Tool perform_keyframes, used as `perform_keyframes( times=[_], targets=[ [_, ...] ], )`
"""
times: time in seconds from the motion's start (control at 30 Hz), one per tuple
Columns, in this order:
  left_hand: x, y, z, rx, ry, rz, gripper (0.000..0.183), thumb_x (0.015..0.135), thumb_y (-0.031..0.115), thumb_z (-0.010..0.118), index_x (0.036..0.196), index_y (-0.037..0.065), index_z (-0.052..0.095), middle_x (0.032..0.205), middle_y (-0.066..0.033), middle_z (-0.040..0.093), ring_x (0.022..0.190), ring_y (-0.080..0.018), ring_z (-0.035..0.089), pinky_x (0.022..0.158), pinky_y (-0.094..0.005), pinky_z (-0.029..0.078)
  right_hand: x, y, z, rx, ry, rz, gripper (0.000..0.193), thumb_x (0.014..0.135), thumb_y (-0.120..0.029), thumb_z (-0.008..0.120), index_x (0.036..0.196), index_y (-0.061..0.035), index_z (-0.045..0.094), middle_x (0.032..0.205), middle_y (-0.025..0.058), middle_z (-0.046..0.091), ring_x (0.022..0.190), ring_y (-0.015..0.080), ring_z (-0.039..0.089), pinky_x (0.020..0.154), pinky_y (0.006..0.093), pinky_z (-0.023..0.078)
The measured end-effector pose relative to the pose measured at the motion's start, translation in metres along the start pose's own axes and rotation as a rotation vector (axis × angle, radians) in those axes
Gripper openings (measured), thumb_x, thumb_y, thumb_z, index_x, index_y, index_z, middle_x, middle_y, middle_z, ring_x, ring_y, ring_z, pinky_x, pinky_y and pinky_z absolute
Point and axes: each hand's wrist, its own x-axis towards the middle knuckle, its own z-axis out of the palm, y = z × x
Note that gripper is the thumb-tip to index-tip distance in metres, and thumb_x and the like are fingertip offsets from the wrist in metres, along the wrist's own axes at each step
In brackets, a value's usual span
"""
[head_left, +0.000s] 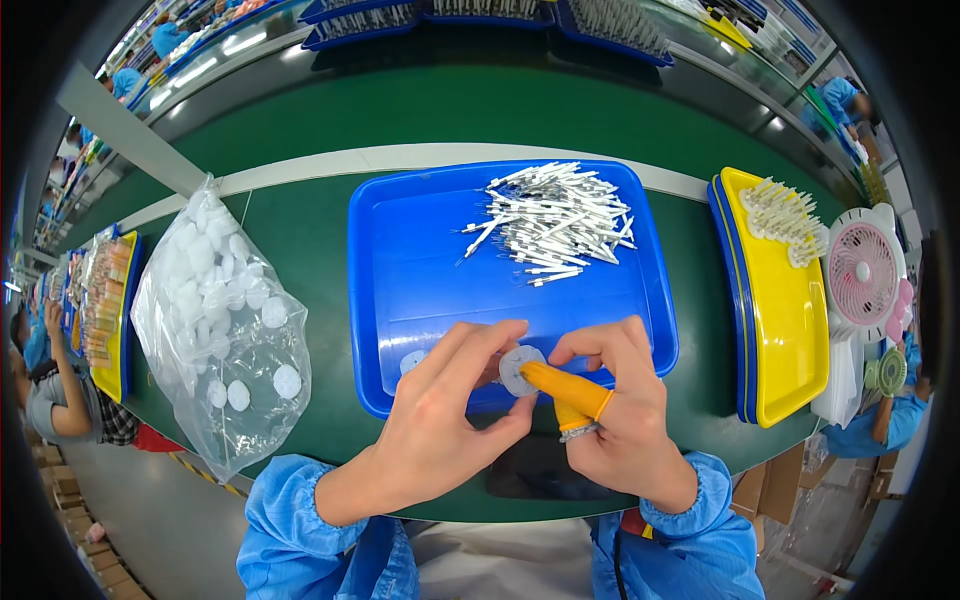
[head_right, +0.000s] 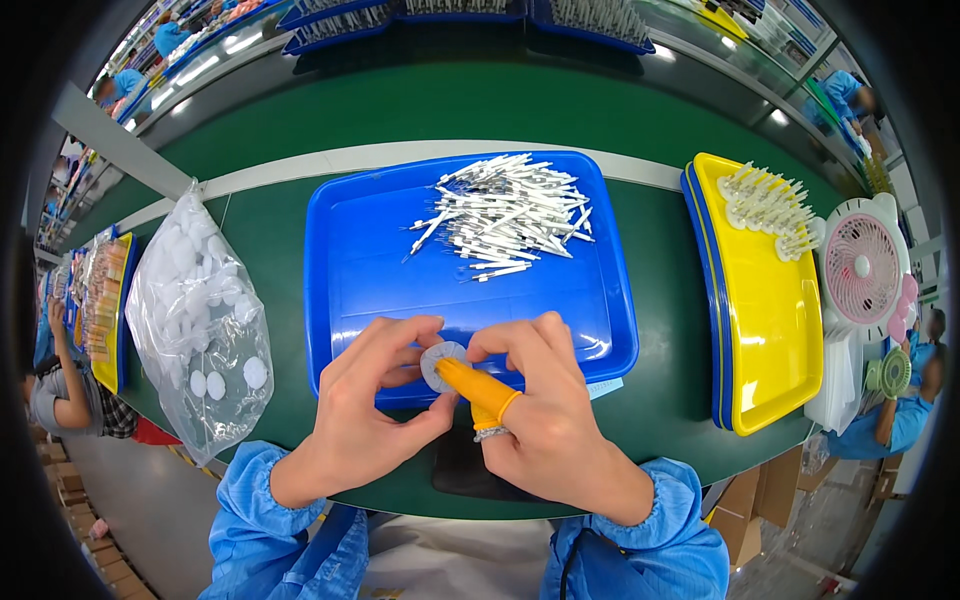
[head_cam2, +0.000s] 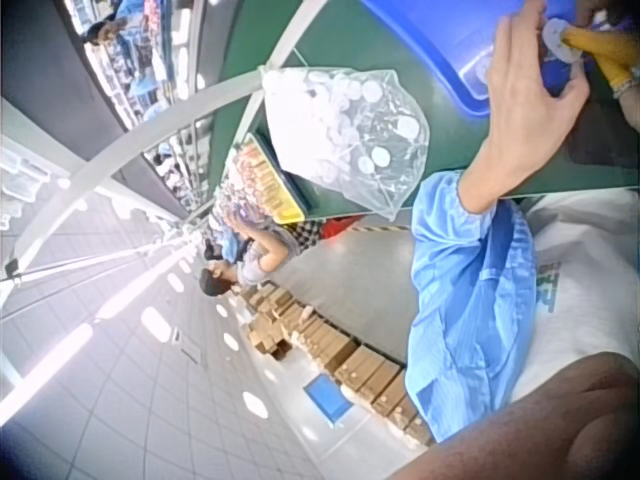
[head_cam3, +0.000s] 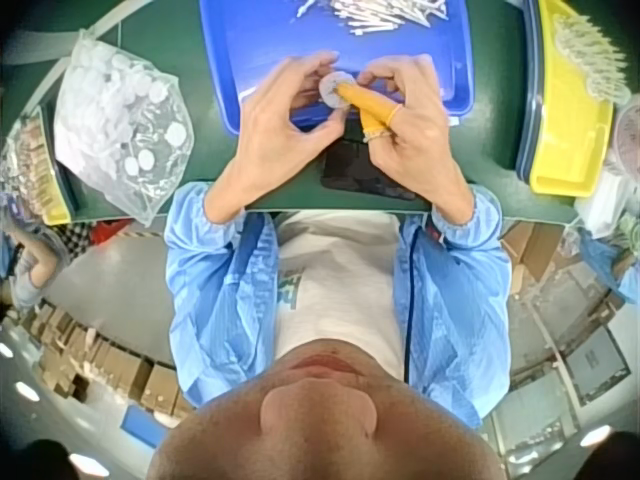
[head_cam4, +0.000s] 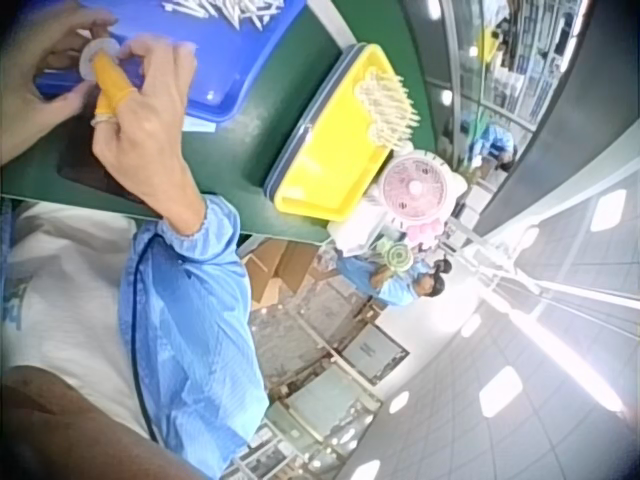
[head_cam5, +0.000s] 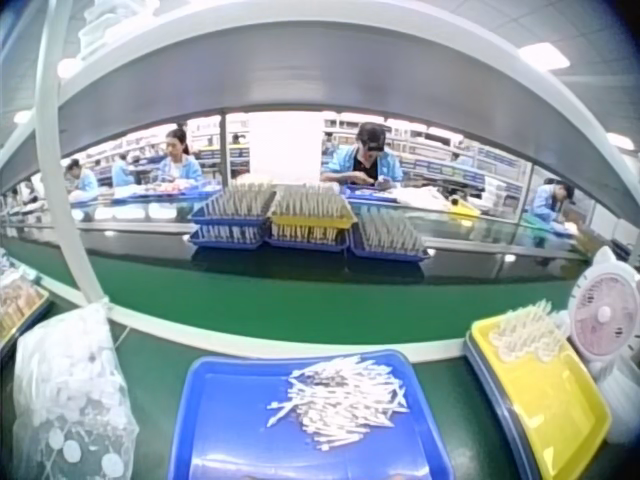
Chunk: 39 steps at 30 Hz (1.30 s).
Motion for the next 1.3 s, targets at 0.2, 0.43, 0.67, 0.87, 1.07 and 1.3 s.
perform_keyframes(
  times=[0.2,0.43,0.67,0.87,1.07,1.3],
  targets=[
    [0.001,-0.001,-0.001,-0.02,-0.011,-0.004,0.064,0.08,-0.006,0.085,0.141,0.0,0.064,0.123,-0.0147,0.07,0.109,-0.0263,0.079,0.091,-0.0374,0.069,-0.006,-0.003,0.001,0.04,-0.053,-0.03,0.052,0.052,0.005,0.069,0.103,0.0051,0.082,0.118,0.0144,0.066,0.095,0.0326,0.053,0.077,0.041,0.045],
    [-0.001,0.0,0.002,-0.027,0.006,0.01,0.063,0.082,-0.003,0.084,0.142,0.0,0.063,0.116,-0.0161,0.068,0.096,-0.0299,0.074,0.087,-0.0383,0.067,-0.004,-0.005,0.003,-0.003,-0.028,0.033,0.048,0.053,0.01,0.069,0.098,0.0052,0.082,0.118,0.015,0.066,0.094,0.0329,0.054,0.076,0.0412,0.046],
    [-0.002,-0.004,-0.001,-0.248,-0.01,-0.06,0.063,0.087,-0.005,0.085,0.145,0.0,0.062,0.124,-0.0151,0.069,0.116,-0.0276,0.074,0.099,-0.0383,0.064,-0.001,-0.002,-0.006,0.038,0.022,0.147,0.033,0.076,0.011,0.074,0.108,-0.0001,0.072,0.125,0.0145,0.067,0.104,0.0359,0.058,0.09,0.0451,0.048],
    [-0.001,-0.005,-0.003,-0.599,-0.136,-0.104,0.071,0.085,-0.005,0.087,0.149,-0.003,0.056,0.138,-0.0156,0.068,0.135,-0.027,0.064,0.12,-0.0437,0.048,-0.015,0.005,-0.025,0.434,-0.229,0.451,0.034,0.096,-0.003,0.08,0.126,-0.0047,0.065,0.117,0.0178,0.074,0.104,0.0326,0.074,0.086,0.0389,0.058],
    [0.012,0.005,-0.026,0.206,0.014,-0.191,0.046,0.082,0.002,0.087,0.125,-0.001,0.07,0.12,-0.0177,0.069,0.105,-0.0303,0.07,0.087,-0.0402,0.057,-0.027,0.039,-0.107,0.299,0.175,0.544,0.021,0.093,-0.007,0.086,0.113,-0.0027,0.08,0.1,0.0073,0.079,0.095,0.0134,0.074,0.083,0.0322,0.058],
    [0.011,-0.007,-0.044,0.583,-0.172,-0.345,0.032,0.085,0.015,0.088,0.102,-0.003,0.068,0.1,-0.0168,0.068,0.078,-0.0369,0.067,0.072,-0.0468,0.053,-0.062,0.164,-0.232,-0.301,0.577,0.717,0.022,0.093,-0.002,0.075,0.112,0.0083,0.079,0.09,0.0127,0.08,0.079,0.0178,0.074,0.073,0.0318,0.056]
  ],
)
